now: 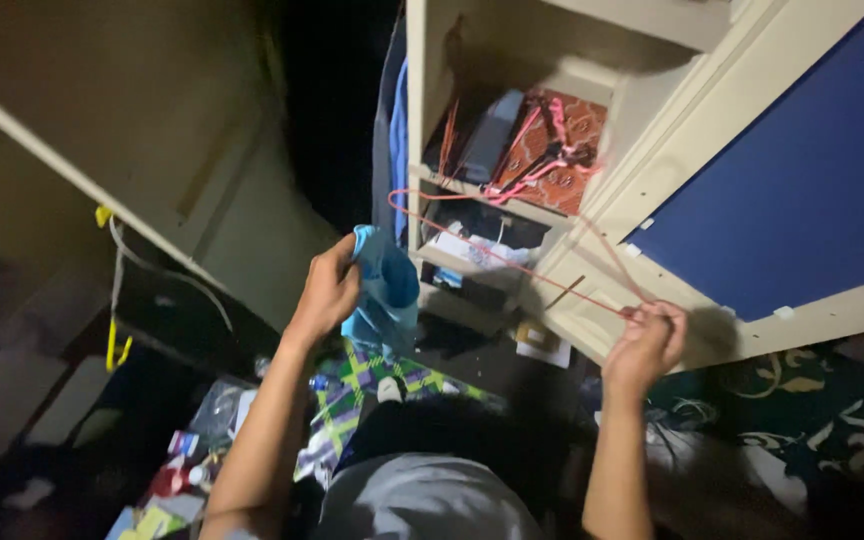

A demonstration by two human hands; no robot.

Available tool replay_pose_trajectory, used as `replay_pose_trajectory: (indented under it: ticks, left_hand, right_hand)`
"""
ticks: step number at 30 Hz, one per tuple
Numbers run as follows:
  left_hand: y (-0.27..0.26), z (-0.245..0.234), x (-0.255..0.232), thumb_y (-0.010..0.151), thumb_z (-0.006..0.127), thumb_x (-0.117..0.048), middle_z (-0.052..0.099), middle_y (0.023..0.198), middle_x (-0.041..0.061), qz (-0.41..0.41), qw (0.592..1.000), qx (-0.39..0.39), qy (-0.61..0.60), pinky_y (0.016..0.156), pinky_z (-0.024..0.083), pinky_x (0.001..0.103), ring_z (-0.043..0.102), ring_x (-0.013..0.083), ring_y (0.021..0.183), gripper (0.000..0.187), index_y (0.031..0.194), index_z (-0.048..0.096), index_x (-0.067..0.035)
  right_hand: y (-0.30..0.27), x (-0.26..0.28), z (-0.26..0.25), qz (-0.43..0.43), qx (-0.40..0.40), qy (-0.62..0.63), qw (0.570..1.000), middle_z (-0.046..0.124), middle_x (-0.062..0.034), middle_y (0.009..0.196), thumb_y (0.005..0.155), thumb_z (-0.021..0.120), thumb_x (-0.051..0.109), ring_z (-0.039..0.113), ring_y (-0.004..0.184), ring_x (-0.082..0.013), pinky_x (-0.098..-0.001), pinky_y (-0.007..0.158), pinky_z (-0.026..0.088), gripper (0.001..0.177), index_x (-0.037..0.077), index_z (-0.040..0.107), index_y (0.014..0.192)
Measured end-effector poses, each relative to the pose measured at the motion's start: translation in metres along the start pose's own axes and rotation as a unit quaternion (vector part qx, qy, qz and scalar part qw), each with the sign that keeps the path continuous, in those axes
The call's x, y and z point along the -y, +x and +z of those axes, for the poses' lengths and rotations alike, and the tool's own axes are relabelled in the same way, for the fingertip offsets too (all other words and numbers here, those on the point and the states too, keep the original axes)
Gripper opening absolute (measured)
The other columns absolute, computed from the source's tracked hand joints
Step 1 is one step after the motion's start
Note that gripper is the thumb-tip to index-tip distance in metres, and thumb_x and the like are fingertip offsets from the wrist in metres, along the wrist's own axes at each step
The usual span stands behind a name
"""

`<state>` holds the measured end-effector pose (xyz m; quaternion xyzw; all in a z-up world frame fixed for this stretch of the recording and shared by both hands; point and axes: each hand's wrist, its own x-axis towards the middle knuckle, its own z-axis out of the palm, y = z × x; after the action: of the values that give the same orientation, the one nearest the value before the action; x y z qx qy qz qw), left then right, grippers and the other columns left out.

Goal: The person folds a black shirt and places it on a white hanger, then hangs it in the closet. They then fold a light blue shirt and place it on a pink hanger, hanging it in the closet. Finally, they fold a gray shirt.

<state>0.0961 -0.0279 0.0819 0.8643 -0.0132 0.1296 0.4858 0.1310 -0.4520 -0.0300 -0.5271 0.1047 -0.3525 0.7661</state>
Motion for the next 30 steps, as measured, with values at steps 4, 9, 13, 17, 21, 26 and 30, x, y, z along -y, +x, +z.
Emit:
replay_pose_trajectory:
  ticks: [4, 9, 13, 17, 21, 26, 30]
  left_hand:
    - [-0.02, -0.002, 0.027, 0.082, 0.052, 0.003, 0.061, 0.076, 0.023, -0.031, 0.999, 0.017, 0.006, 0.078, 0.048, 0.053, 0.059, 0.0387, 0.075, 0.02, 0.098, 0.061, -0.002]
    - [-0.044, -0.019, -0.005, 0.082, 0.05, 0.003, 0.057, 0.072, 0.022, -0.024, 0.999, 0.04, -0.008, 0.075, 0.048, 0.054, 0.055, 0.0386, 0.07, 0.017, 0.097, 0.058, 0.0]
    - [-0.051, -0.016, 0.005, 0.08, 0.052, 0.007, 0.059, 0.081, 0.025, 0.026, 0.997, 0.071, 0.005, 0.079, 0.049, 0.052, 0.06, 0.0423, 0.084, 0.026, 0.104, 0.059, 0.0]
    - [-0.063, -0.021, -0.085, 0.086, 0.061, -0.004, 0.073, 0.105, 0.024, 0.067, 0.991, 0.107, -0.045, 0.09, 0.053, 0.056, 0.067, 0.0482, 0.106, 0.042, 0.128, 0.062, -0.006]
    - [-0.068, -0.018, -0.069, 0.096, 0.069, -0.018, 0.073, 0.115, 0.021, 0.076, 0.992, 0.076, -0.063, 0.091, 0.053, 0.058, 0.067, 0.0473, 0.111, 0.038, 0.132, 0.06, -0.012]
    - [-0.078, -0.036, -0.068, 0.101, 0.065, -0.02, 0.077, 0.096, 0.015, 0.065, 0.995, 0.03, -0.064, 0.086, 0.056, 0.046, 0.074, 0.0361, 0.1, 0.015, 0.11, 0.074, -0.01]
    - [-0.092, -0.059, -0.064, 0.1, 0.068, -0.02, 0.078, 0.092, 0.012, 0.07, 0.994, 0.036, -0.082, 0.086, 0.055, 0.043, 0.075, 0.0274, 0.097, 0.013, 0.104, 0.076, -0.011]
  right_hand:
    - [0.002, 0.038, -0.012, -0.022, 0.026, 0.012, 0.999, 0.054, -0.0074, 0.092, 0.096, 0.06, 0.011, 0.052, 0.071, -0.012, -0.0279, 0.069, 0.057, 0.007, 0.009, 0.054, 0.099]
    - [-0.004, 0.05, -0.019, -0.044, 0.089, -0.003, 0.995, 0.05, -0.0087, 0.088, 0.1, 0.058, 0.011, 0.049, 0.071, -0.0138, -0.0295, 0.071, 0.056, 0.007, 0.006, 0.053, 0.099]
    - [-0.025, 0.069, 0.007, -0.107, 0.157, -0.097, 0.977, 0.053, -0.0102, 0.082, 0.098, 0.057, 0.009, 0.054, 0.073, -0.0175, -0.0304, 0.073, 0.05, 0.006, 0.005, 0.055, 0.094]
    - [-0.07, 0.075, 0.061, -0.084, 0.207, -0.104, 0.969, 0.06, -0.0089, 0.09, 0.104, 0.054, 0.013, 0.061, 0.08, -0.0134, -0.0273, 0.074, 0.055, 0.006, 0.007, 0.055, 0.103]
    - [-0.116, 0.09, 0.11, -0.134, 0.227, -0.09, 0.96, 0.058, -0.0106, 0.092, 0.106, 0.055, 0.013, 0.06, 0.084, -0.0158, -0.0282, 0.078, 0.05, 0.009, 0.004, 0.055, 0.105]
    - [-0.209, 0.057, 0.122, -0.054, 0.288, -0.096, 0.951, 0.054, -0.0108, 0.105, 0.079, 0.083, 0.007, 0.055, 0.099, -0.0204, -0.0357, 0.087, 0.053, 0.048, 0.004, 0.053, 0.117]
    - [-0.214, -0.041, 0.07, 0.087, 0.411, -0.427, 0.801, 0.077, -0.0131, 0.085, 0.072, 0.065, -0.005, 0.075, 0.086, -0.0319, -0.041, 0.075, 0.057, 0.032, 0.005, 0.077, 0.1]
